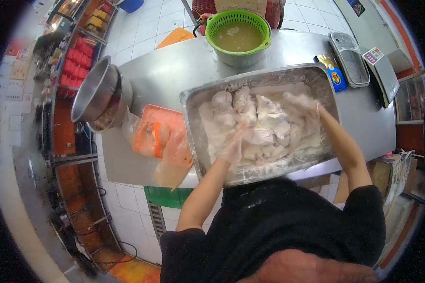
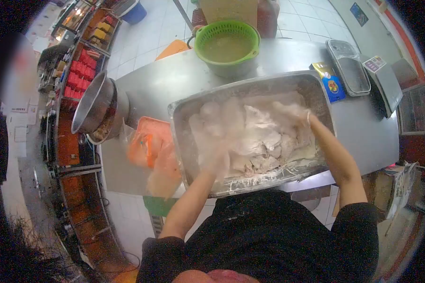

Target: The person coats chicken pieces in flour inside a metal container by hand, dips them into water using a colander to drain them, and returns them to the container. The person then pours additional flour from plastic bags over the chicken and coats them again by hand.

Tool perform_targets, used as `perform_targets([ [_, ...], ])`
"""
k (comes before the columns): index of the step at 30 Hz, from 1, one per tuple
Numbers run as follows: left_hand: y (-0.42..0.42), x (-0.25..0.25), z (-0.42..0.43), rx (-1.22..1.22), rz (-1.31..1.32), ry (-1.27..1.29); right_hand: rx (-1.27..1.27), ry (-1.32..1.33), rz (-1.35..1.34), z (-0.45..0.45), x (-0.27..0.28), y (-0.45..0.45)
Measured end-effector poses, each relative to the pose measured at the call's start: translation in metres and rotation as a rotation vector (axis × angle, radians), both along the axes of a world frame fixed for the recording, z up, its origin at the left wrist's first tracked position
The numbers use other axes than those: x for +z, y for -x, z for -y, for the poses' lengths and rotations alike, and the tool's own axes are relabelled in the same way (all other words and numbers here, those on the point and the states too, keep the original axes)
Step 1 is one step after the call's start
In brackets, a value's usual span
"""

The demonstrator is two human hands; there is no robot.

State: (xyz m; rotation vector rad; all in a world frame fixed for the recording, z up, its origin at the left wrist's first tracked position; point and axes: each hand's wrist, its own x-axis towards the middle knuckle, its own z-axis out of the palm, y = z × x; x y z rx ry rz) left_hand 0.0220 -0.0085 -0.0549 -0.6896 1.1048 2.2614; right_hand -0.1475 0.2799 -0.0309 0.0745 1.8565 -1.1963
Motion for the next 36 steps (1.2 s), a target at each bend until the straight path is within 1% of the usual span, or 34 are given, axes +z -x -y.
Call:
perform_targets([
  [1,0.004,-0.002,-0.006,-0.015,0.002,-0.022,-0.002,0.000,0.004,0.003,0.000,-0.009],
  [2,0.009,-0.002,-0.013,-0.025,0.002,-0.033,0.056,-0.159,0.060,0.034,0.037,-0.024],
  [3,0.012,-0.004,-0.017,-0.036,0.004,-0.047,0.111,-0.316,0.120,0.050,0.056,-0.034],
  [4,0.016,-0.006,-0.021,-0.042,0.010,-0.067,0.104,-0.311,0.126,0.048,0.045,-0.037],
  [5,0.017,-0.009,-0.026,-0.041,0.003,-0.122,0.251,-0.172,-0.033,0.045,0.023,-0.037],
  [6,0.018,-0.013,-0.029,-0.025,-0.027,-0.211,0.322,-0.097,-0.116,0.042,-0.008,-0.036],
  [7,0.024,-0.013,-0.027,0.009,-0.123,-0.429,0.388,-0.023,-0.202,0.038,-0.040,-0.036],
  [8,0.029,-0.002,-0.027,0.000,-0.129,-0.424,0.407,0.037,-0.216,0.038,-0.044,-0.039],
  [12,0.019,0.115,-0.021,0.169,-0.094,0.113,0.334,0.347,-0.231,0.058,-0.018,-0.074],
  [13,0.016,0.115,-0.017,0.187,-0.083,0.183,0.314,0.415,-0.260,0.062,-0.014,-0.080],
  [14,0.013,0.115,-0.012,0.203,-0.068,0.253,0.319,0.415,-0.301,0.063,-0.010,-0.084],
  [17,0.005,0.068,0.008,0.316,-0.100,0.236,0.581,-0.004,-0.562,0.058,0.009,-0.064],
  [19,0.002,0.056,0.021,0.356,-0.422,0.449,0.349,0.154,-0.723,0.055,0.042,-0.046],
  [20,0.007,0.067,0.026,0.327,-0.464,0.680,0.347,0.153,-0.724,0.054,0.052,-0.036],
  [21,0.011,0.077,0.030,0.302,-0.481,0.920,0.346,-0.109,-0.555,0.054,0.060,-0.025],
  [22,0.018,0.065,0.033,0.299,-0.450,0.826,0.339,-0.364,-0.379,0.053,0.063,-0.016],
  [23,0.029,0.049,0.037,0.296,-0.422,0.733,0.337,-0.363,-0.386,0.056,0.051,-0.007],
  [25,0.049,0.015,0.047,0.278,-0.360,0.549,0.418,-0.366,-0.547,0.070,0.000,0.003],
  [26,0.058,0.001,0.051,0.271,-0.330,0.456,0.415,-0.365,-0.552,0.078,-0.019,0.008],
  [27,0.062,-0.007,0.053,0.266,-0.298,0.363,0.585,-0.302,-0.695,0.089,-0.035,0.013],
  [28,0.062,-0.011,0.054,0.274,-0.300,0.364,0.761,-0.233,-0.837,0.099,-0.041,0.018],
  [29,0.061,-0.014,0.054,0.313,-0.211,0.144,0.766,-0.225,-0.840,0.112,-0.039,0.013],
  [30,0.060,-0.015,0.050,0.330,-0.173,0.038,0.276,0.066,-0.347,0.129,-0.036,0.006],
  [31,0.059,-0.016,0.047,0.350,-0.129,-0.065,0.053,0.216,-0.081,0.136,-0.032,0.002],
  [32,0.047,-0.016,0.033,0.368,-0.185,-0.040,-0.205,0.345,0.165,0.143,-0.029,-0.002],
  [34,0.029,0.023,0.020,0.379,-0.235,-0.014,0.046,0.269,-0.005,0.141,-0.013,-0.006],
  [35,0.029,0.084,0.009,0.341,-0.133,-0.125,0.170,0.226,-0.098,0.137,-0.002,-0.002],
  [36,0.029,0.098,0.006,0.317,-0.070,-0.183,0.290,0.179,-0.180,0.131,0.006,-0.004],
])
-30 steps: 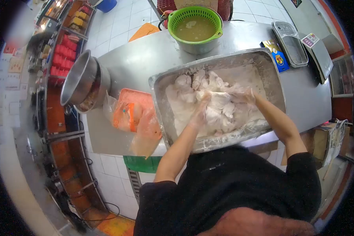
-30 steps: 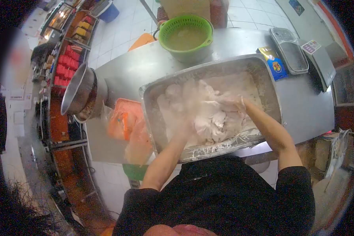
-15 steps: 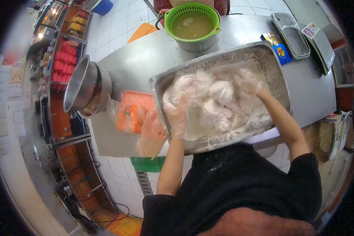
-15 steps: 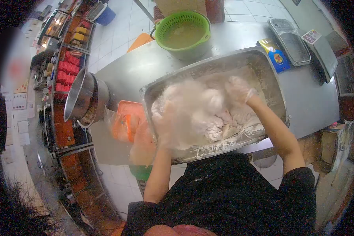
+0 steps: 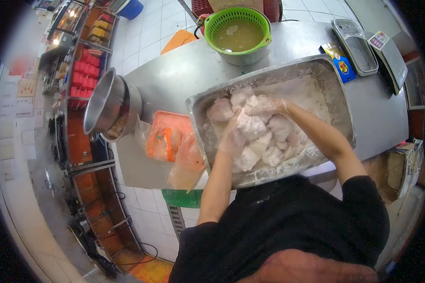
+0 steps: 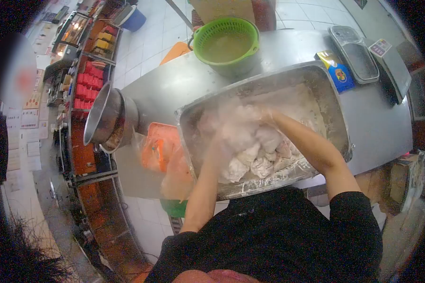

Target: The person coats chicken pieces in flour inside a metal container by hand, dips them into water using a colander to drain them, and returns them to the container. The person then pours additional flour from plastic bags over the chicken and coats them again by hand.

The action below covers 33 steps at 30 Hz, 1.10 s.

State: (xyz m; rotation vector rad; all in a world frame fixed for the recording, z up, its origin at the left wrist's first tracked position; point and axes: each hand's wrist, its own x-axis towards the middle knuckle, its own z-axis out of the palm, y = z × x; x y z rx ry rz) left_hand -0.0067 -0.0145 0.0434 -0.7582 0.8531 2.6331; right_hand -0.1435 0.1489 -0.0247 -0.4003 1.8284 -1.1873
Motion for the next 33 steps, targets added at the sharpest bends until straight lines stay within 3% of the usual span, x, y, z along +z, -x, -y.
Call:
perform_targets([
  [1,0.000,0.014,-0.003,-0.030,0.052,-0.064,0.106,-0.045,-0.094,-0.006,0.004,-0.003],
  [3,0.001,-0.005,-0.002,-0.107,0.052,0.099,0.200,-0.092,-0.168,-0.027,-0.006,-0.007],
  [5,0.001,-0.038,0.004,-0.202,0.009,0.060,0.141,0.250,-0.216,-0.067,-0.025,0.008],
  [6,0.004,-0.049,0.006,-0.267,-0.035,-0.036,0.129,0.240,-0.217,-0.078,-0.001,0.002],
  [7,0.011,-0.029,0.011,-0.278,-0.033,-0.047,0.026,0.239,-0.120,-0.091,0.045,-0.005],
  [8,0.023,0.008,0.023,-0.228,0.257,-0.214,-0.076,0.240,-0.030,-0.100,0.072,-0.010],
  [9,0.021,0.012,0.024,-0.212,0.398,-0.299,-0.084,0.233,-0.034,-0.115,0.066,-0.010],
  [10,0.018,0.016,0.026,-0.180,0.545,-0.378,0.037,0.013,-0.367,-0.141,0.049,-0.008],
  [11,0.001,-0.011,0.029,-0.392,0.282,0.476,0.160,-0.211,-0.701,-0.167,0.027,-0.008],
  [12,-0.011,-0.038,0.033,-0.555,-0.036,1.321,0.231,-0.415,-0.522,-0.179,0.027,-0.017],
  [13,-0.014,-0.060,0.042,-0.555,-0.038,1.321,0.277,-0.517,-0.373,-0.183,0.023,-0.026],
  [16,-0.025,-0.079,0.048,-0.770,0.113,0.894,0.440,-0.610,-0.183,-0.188,0.000,-0.048],
  [21,-0.046,-0.089,0.015,-0.598,0.140,0.500,0.572,-0.454,-0.167,-0.151,-0.029,-0.068],
  [28,-0.030,-0.093,-0.025,-0.521,-0.004,0.409,0.609,-0.115,-0.369,-0.056,-0.043,-0.104],
  [31,-0.022,-0.088,-0.025,-0.474,-0.083,0.420,0.642,-0.177,-0.555,-0.033,-0.049,-0.117],
  [33,-0.018,-0.062,-0.029,-0.446,-0.125,0.475,0.570,-0.287,-0.529,-0.036,-0.055,-0.118],
])
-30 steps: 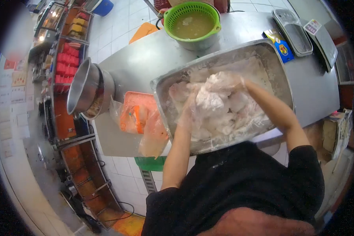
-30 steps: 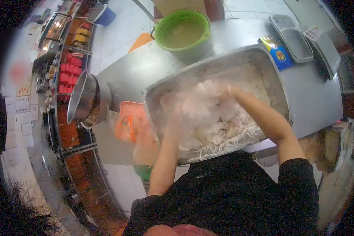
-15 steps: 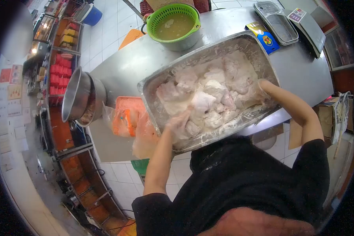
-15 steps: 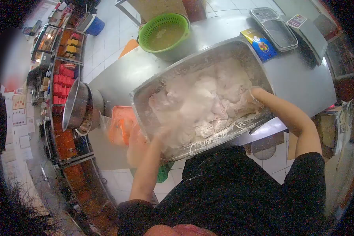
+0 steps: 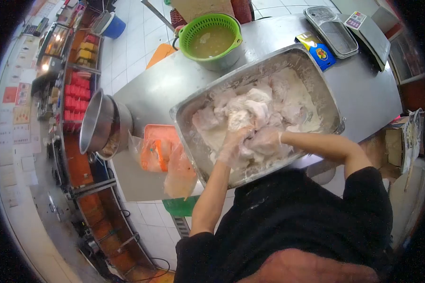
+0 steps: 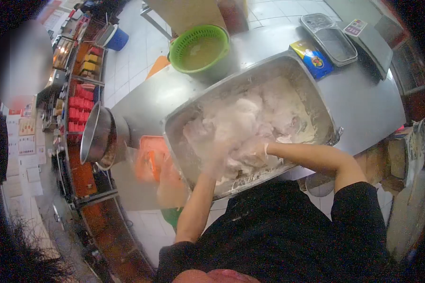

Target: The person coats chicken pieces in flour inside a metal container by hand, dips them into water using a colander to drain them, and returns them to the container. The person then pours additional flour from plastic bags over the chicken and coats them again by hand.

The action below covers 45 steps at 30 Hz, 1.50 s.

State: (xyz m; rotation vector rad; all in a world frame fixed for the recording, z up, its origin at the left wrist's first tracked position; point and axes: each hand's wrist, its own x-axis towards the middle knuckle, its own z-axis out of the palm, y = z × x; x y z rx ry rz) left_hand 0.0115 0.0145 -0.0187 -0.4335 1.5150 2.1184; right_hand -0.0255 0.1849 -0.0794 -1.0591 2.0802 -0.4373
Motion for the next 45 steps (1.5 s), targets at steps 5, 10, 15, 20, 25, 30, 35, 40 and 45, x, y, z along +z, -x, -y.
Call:
perform_targets([
  [5,0.013,0.071,-0.035,-0.051,-0.041,0.083,-0.244,-0.029,-0.052,-0.055,0.099,0.035],
  [10,-0.023,-0.008,-0.006,0.198,-0.368,0.365,-0.725,0.230,0.221,-0.146,0.085,0.093],
  [15,-0.005,-0.062,0.042,0.369,-0.061,0.232,-0.372,-0.300,-0.344,-0.108,0.085,0.128],
  [20,0.031,-0.091,0.019,0.357,0.155,-0.279,-0.340,-0.179,-0.136,-0.043,0.055,0.144],
  [25,0.032,-0.077,-0.013,0.270,0.115,-0.337,-0.375,0.074,0.291,-0.011,0.043,0.109],
  [30,0.003,-0.033,0.017,0.226,0.054,-0.213,-0.471,0.112,0.479,-0.022,0.060,0.091],
  [35,0.005,0.015,0.016,0.168,-0.141,-0.013,-0.630,0.503,0.396,-0.040,0.085,0.075],
  [40,0.005,0.037,0.001,0.217,-0.275,0.016,-0.686,0.423,0.351,-0.055,0.109,0.065],
  [45,0.002,0.008,0.018,0.026,-0.151,-0.047,-0.385,0.268,-0.001,-0.063,0.121,0.071],
])
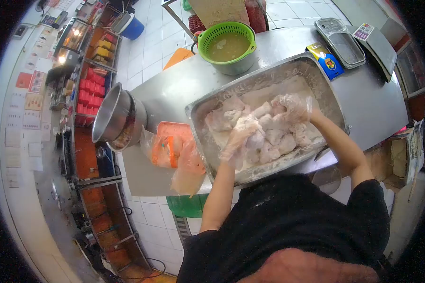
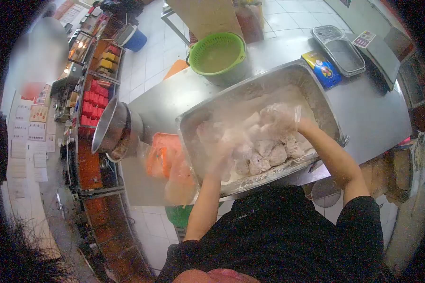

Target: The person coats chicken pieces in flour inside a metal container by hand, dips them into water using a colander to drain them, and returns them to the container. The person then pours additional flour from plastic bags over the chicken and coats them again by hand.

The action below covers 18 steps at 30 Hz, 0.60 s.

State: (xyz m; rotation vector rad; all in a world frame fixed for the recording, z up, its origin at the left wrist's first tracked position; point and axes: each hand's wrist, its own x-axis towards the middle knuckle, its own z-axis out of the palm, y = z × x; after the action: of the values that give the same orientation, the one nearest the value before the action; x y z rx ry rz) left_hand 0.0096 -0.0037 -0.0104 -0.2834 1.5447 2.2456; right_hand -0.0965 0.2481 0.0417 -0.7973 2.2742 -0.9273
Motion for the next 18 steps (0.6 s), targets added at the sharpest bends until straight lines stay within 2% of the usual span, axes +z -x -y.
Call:
perform_targets([
  [2,-0.011,0.034,-0.013,0.015,0.015,0.029,0.164,-0.153,-0.187,0.008,0.022,-0.013],
  [4,-0.019,0.090,-0.039,0.171,-0.181,-0.014,-0.035,0.171,-0.001,0.012,0.022,-0.025],
  [5,-0.017,0.082,-0.043,0.171,-0.185,-0.013,-0.035,0.172,-0.005,0.015,0.016,-0.033],
  [6,-0.011,0.067,-0.046,0.072,-0.275,0.019,-0.002,0.059,-0.224,0.020,0.007,-0.042],
  [7,-0.007,0.051,-0.047,-0.029,-0.363,0.053,0.014,0.004,-0.332,0.020,0.002,-0.045],
  [8,-0.003,0.041,-0.048,-0.031,-0.364,0.056,0.027,-0.052,-0.441,0.020,0.000,-0.048],
  [10,0.004,0.028,-0.050,-0.159,-0.424,0.319,-0.169,-0.042,-0.100,0.009,0.006,-0.041],
  [11,0.003,0.032,-0.047,-0.158,-0.428,0.318,-0.169,-0.042,-0.103,-0.001,0.006,-0.037],
  [13,0.000,0.046,-0.031,-0.071,-0.382,0.481,-0.120,0.245,-0.079,-0.029,0.002,-0.030],
  [14,0.006,0.046,-0.024,-0.078,-0.382,0.482,-0.127,0.247,-0.078,-0.048,-0.014,-0.024],
  [16,0.023,0.035,-0.013,-0.102,-0.235,0.807,-0.138,0.292,-0.314,-0.078,-0.051,-0.017],
  [17,0.030,0.032,-0.014,-0.101,-0.244,0.807,-0.139,0.292,-0.323,-0.077,-0.038,-0.017],
  [18,0.037,0.029,-0.018,-0.207,-0.336,1.053,-0.173,0.222,-0.164,-0.073,-0.008,-0.020],
])
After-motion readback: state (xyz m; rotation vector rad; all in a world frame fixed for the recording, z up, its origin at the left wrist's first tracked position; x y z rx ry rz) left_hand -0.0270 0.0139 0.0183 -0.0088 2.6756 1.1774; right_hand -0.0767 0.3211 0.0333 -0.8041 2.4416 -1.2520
